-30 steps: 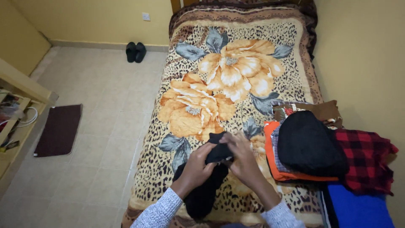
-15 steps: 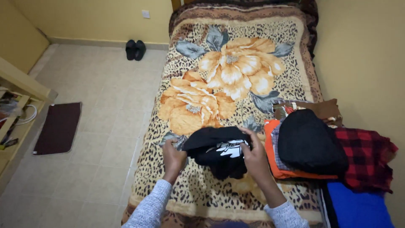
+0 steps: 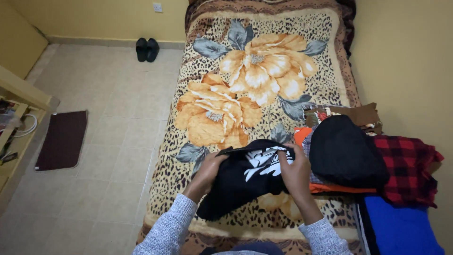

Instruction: Folding a red and black flannel shirt and a black t-shirt.

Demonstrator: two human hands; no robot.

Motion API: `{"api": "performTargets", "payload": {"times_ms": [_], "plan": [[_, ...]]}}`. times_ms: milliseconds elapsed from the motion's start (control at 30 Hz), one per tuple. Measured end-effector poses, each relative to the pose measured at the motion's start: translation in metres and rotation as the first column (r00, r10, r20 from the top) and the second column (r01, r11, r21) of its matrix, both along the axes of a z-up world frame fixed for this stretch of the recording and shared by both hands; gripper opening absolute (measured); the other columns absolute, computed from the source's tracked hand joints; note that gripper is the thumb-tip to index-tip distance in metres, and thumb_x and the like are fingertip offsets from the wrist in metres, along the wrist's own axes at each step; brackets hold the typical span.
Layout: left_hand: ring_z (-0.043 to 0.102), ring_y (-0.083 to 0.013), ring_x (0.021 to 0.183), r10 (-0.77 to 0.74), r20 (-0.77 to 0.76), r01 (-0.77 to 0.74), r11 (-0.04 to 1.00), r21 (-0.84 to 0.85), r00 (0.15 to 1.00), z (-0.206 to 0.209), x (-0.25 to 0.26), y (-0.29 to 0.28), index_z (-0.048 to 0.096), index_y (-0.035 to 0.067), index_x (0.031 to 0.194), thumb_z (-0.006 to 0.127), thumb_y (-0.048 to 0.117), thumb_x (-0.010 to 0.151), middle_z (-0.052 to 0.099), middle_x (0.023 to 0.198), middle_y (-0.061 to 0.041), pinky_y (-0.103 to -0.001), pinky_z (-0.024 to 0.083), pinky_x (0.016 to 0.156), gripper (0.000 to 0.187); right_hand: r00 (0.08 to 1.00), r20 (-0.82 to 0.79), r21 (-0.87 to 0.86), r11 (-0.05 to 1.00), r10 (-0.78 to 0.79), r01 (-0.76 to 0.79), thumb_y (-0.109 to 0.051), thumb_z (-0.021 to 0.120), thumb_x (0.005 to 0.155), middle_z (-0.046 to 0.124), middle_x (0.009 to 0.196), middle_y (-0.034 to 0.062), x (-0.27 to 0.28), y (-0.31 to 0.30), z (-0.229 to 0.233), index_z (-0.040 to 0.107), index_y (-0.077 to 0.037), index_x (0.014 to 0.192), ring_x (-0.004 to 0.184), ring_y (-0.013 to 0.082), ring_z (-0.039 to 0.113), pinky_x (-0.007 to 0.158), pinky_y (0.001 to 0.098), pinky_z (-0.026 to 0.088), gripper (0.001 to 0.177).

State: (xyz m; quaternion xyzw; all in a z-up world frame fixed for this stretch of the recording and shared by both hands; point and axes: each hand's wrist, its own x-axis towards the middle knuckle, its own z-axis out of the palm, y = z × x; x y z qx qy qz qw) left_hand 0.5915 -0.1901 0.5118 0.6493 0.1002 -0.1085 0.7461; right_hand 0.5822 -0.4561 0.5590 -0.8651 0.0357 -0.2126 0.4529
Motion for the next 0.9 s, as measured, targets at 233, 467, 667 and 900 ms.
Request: {"api": "performTargets", "payload": {"times_ms": [233,467,667,900], "plan": [[0.073,-0.0248,0.082,-0.106,-0.340,-0.171,0.705,-0.688,0.934,0.043,-0.001,-0.024,0.071,0.003,0.107,0.057,0.029,0.096,0.076,0.094,-0.010,-0.040,0.061,0.081,0.031,1.000,-0.003,-0.123,0.992,-0.007,0.007,-0.031,0.078,0.087,0.054,0.128,0.0222,-0.009,0.011,-0.096,0.047,0.001,0.138,0.122,0.0388,0.052,0.106,0.0447,0.041,0.068],[0.074,-0.0208,0.087,-0.081,-0.186,-0.121,0.502,-0.856,0.979,0.030,0.019,-0.017,0.071,0.005,0.109,0.062,0.029,0.100,0.076,0.098,-0.007,-0.034,0.061,0.083,0.027,0.586,-0.334,0.930,0.158,0.738,0.332,-0.068,0.055,0.081,0.046,0.154,0.0015,-0.069,0.054,-0.126,0.038,-0.024,0.151,0.131,0.0281,0.050,0.098,0.0565,0.040,0.084],[0.070,-0.0210,0.087,0.088,-0.052,-0.101,0.800,-0.592,0.995,0.055,0.023,-0.008,0.067,0.008,0.112,0.066,0.021,0.097,0.072,0.101,-0.007,-0.036,0.059,0.080,0.020,0.473,-0.489,0.706,0.651,0.733,-0.279,-0.031,0.066,0.093,0.067,0.138,0.0140,-0.050,0.064,-0.186,0.054,-0.002,0.145,0.123,0.0297,0.063,0.107,0.0452,0.049,0.061],[0.074,-0.0278,0.099,-0.364,0.563,0.010,0.845,0.534,0.742,0.101,-0.008,-0.005,0.073,0.008,0.117,0.068,0.018,0.094,0.077,0.108,-0.014,-0.037,0.058,0.085,0.025,0.610,-0.258,0.347,0.661,0.749,-0.665,-0.021,0.048,0.098,0.064,0.138,0.0145,-0.010,0.049,-0.135,0.055,0.003,0.139,0.130,0.0267,0.057,0.111,0.0398,0.041,0.047]]}}
